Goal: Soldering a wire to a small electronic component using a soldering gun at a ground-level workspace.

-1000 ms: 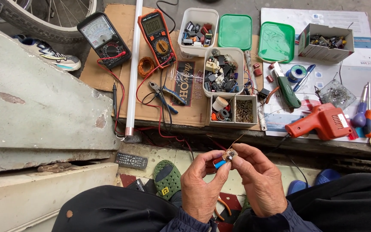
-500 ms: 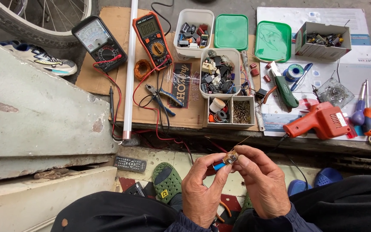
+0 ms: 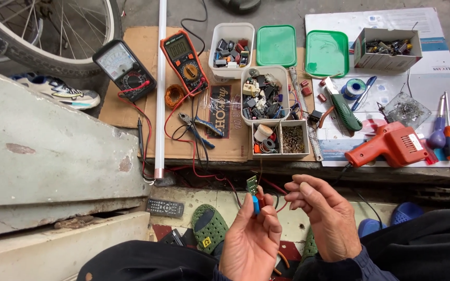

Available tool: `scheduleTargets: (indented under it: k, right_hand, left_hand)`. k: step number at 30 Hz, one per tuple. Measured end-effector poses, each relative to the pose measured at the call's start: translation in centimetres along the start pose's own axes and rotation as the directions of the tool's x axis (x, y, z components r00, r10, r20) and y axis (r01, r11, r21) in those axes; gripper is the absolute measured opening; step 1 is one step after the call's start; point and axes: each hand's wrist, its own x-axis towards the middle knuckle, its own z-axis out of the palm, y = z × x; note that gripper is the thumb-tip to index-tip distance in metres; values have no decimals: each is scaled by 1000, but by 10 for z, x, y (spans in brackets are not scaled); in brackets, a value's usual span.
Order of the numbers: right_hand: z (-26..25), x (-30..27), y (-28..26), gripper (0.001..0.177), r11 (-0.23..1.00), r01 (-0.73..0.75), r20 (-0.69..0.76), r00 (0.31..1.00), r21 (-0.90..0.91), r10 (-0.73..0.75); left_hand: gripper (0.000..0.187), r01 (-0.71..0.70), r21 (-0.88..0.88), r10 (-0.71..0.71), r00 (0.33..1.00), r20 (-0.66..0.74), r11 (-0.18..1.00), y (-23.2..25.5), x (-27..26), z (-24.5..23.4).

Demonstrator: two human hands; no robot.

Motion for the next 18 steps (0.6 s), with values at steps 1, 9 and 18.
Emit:
scheduleTargets:
  k: [1,9,18]
  right_hand:
    - [1,0,0,35,1000,5,-1,1000,5,-5]
    - [8,-3,-4,33,995,-94,-30,995,-19,93]
    - [7,-2,1,32,994,-105,-33,994,-39,103]
  left_hand:
    - [40,2,6,-2,1000,3,1000,1,2,-4]
    - [36,-25,-24,24,1000,-15,999,6,4,-5]
    - [34,-11,16,11,999,-45,1000,7,1,-3]
